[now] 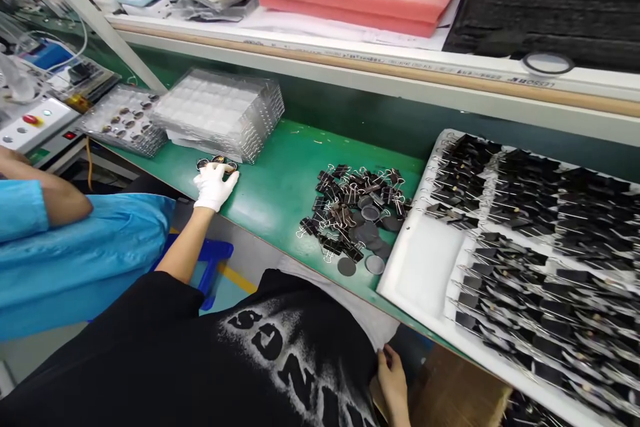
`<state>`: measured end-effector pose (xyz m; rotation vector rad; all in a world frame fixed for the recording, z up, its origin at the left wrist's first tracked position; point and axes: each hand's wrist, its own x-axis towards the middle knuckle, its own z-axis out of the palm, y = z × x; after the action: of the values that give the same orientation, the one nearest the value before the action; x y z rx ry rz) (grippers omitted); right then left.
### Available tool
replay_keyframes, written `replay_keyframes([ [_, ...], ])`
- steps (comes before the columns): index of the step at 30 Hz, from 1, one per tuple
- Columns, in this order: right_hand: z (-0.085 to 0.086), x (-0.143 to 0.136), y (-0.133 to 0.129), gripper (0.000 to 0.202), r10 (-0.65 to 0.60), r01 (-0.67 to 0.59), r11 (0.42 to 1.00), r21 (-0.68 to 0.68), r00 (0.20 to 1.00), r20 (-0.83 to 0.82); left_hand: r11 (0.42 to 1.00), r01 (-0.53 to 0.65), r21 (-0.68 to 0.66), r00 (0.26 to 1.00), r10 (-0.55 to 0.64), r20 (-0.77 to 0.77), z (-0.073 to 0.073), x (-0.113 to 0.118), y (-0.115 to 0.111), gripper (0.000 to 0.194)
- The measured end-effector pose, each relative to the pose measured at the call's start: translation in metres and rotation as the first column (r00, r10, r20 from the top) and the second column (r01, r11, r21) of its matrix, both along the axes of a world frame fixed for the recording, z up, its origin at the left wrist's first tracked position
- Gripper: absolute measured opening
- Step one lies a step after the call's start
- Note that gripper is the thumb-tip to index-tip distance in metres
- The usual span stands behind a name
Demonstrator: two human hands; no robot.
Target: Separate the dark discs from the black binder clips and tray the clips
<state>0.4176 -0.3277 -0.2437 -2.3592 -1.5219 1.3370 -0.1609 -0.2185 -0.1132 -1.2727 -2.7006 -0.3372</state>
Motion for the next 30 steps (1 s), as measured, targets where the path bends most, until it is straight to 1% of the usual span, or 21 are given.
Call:
replay_keyframes([
  [2, -0.004, 0.009, -0.003, 0.027, 0.088, -0.084, 0.995, 0.050, 0.994, -0.069, 0.998, 0.058, -0.012, 0.998, -0.058, 0.027, -0.001, 0.018, 0.001, 0.033],
  [3, 0.000, 0.010, -0.002, 0.028, 0.173, -0.163, 0.982, 0.097, 0.980, -0.102, 0.994, 0.107, -0.008, 0.994, -0.106, 0.036, -0.002, 0.029, 0.002, 0.032],
  [4, 0.009, 0.008, 0.000, 0.031, 0.275, -0.256, 0.955, 0.149, 0.952, -0.131, 0.986, 0.168, 0.001, 0.985, -0.168, 0.043, -0.004, 0.042, 0.003, 0.031],
  [5, 0.024, 0.004, 0.003, 0.036, 0.380, -0.348, 0.916, 0.197, 0.911, -0.158, 0.972, 0.233, 0.011, 0.971, -0.234, 0.051, -0.005, 0.056, 0.004, 0.030],
  [6, 0.045, -0.002, 0.008, 0.040, 0.475, -0.432, 0.872, 0.232, 0.862, -0.180, 0.957, 0.290, 0.023, 0.955, -0.291, 0.058, -0.007, 0.068, 0.007, 0.029],
  [8, 0.099, -0.015, 0.022, 0.042, 0.603, -0.536, 0.795, 0.284, 0.749, -0.275, 0.927, 0.372, 0.052, 0.924, -0.375, 0.069, -0.009, 0.089, 0.014, 0.030],
  [9, 0.129, -0.022, 0.032, 0.040, 0.657, -0.577, 0.752, 0.319, 0.693, -0.296, 0.917, 0.394, 0.061, 0.914, -0.398, 0.076, -0.010, 0.095, 0.020, 0.042],
  [11, 0.186, -0.033, 0.056, 0.032, 0.740, -0.602, 0.659, 0.450, 0.626, -0.246, 0.898, 0.438, 0.043, 0.892, -0.440, 0.109, -0.010, 0.099, 0.032, 0.077],
  [12, 0.210, -0.038, 0.070, 0.029, 0.755, -0.580, 0.617, 0.532, 0.626, -0.193, 0.882, 0.471, 0.024, 0.872, -0.470, 0.133, -0.010, 0.097, 0.039, 0.086],
  [13, 0.228, -0.042, 0.084, 0.025, 0.753, -0.548, 0.577, 0.606, 0.644, -0.136, 0.858, 0.514, 0.005, 0.846, -0.508, 0.161, -0.010, 0.094, 0.047, 0.085],
  [14, 0.240, -0.047, 0.099, 0.023, 0.737, -0.521, 0.537, 0.664, 0.672, -0.068, 0.828, 0.560, -0.005, 0.814, -0.550, 0.186, -0.010, 0.090, 0.055, 0.078],
  [15, 0.246, -0.051, 0.114, 0.023, 0.704, -0.506, 0.490, 0.710, 0.710, 0.020, 0.798, 0.603, -0.003, 0.782, -0.590, 0.202, -0.010, 0.087, 0.063, 0.070],
  [16, 0.247, -0.056, 0.130, 0.024, 0.654, -0.522, 0.445, 0.728, 0.745, 0.134, 0.772, 0.635, 0.006, 0.755, -0.622, 0.209, -0.010, 0.085, 0.071, 0.066],
  [17, 0.243, -0.062, 0.145, 0.024, 0.602, -0.570, 0.399, 0.718, 0.754, 0.265, 0.756, 0.655, 0.014, 0.737, -0.643, 0.207, -0.010, 0.084, 0.078, 0.064],
  [18, 0.235, -0.068, 0.160, 0.024, 0.560, -0.638, 0.367, 0.677, 0.733, 0.387, 0.746, 0.666, 0.017, 0.728, -0.654, 0.204, -0.010, 0.085, 0.084, 0.066],
  [19, 0.225, -0.074, 0.174, 0.024, 0.545, -0.703, 0.353, 0.618, 0.691, 0.475, 0.741, 0.671, 0.014, 0.724, -0.660, 0.203, -0.009, 0.087, 0.091, 0.069],
  [20, 0.214, -0.080, 0.186, 0.024, 0.558, -0.753, 0.338, 0.564, 0.643, 0.524, 0.739, 0.673, 0.014, 0.722, -0.661, 0.203, -0.009, 0.090, 0.096, 0.073],
  [23, 0.185, -0.096, 0.214, 0.034, 0.666, -0.842, 0.288, 0.457, 0.519, 0.536, 0.717, 0.696, 0.053, 0.694, -0.689, 0.209, -0.009, 0.102, 0.112, 0.082],
  [26, 0.169, -0.103, 0.226, 0.048, 0.736, -0.888, 0.261, 0.378, 0.437, 0.517, 0.664, 0.731, 0.157, 0.636, -0.747, 0.196, -0.014, 0.111, 0.124, 0.083],
  [28, 0.165, -0.101, 0.231, 0.044, 0.755, -0.893, 0.249, 0.375, 0.421, 0.502, 0.631, 0.730, 0.263, 0.599, -0.776, 0.198, -0.019, 0.113, 0.129, 0.084],
  [30, 0.165, -0.095, 0.236, 0.035, 0.770, -0.864, 0.234, 0.447, 0.445, 0.457, 0.616, 0.687, 0.385, 0.590, -0.783, 0.199, -0.022, 0.114, 0.133, 0.087],
])
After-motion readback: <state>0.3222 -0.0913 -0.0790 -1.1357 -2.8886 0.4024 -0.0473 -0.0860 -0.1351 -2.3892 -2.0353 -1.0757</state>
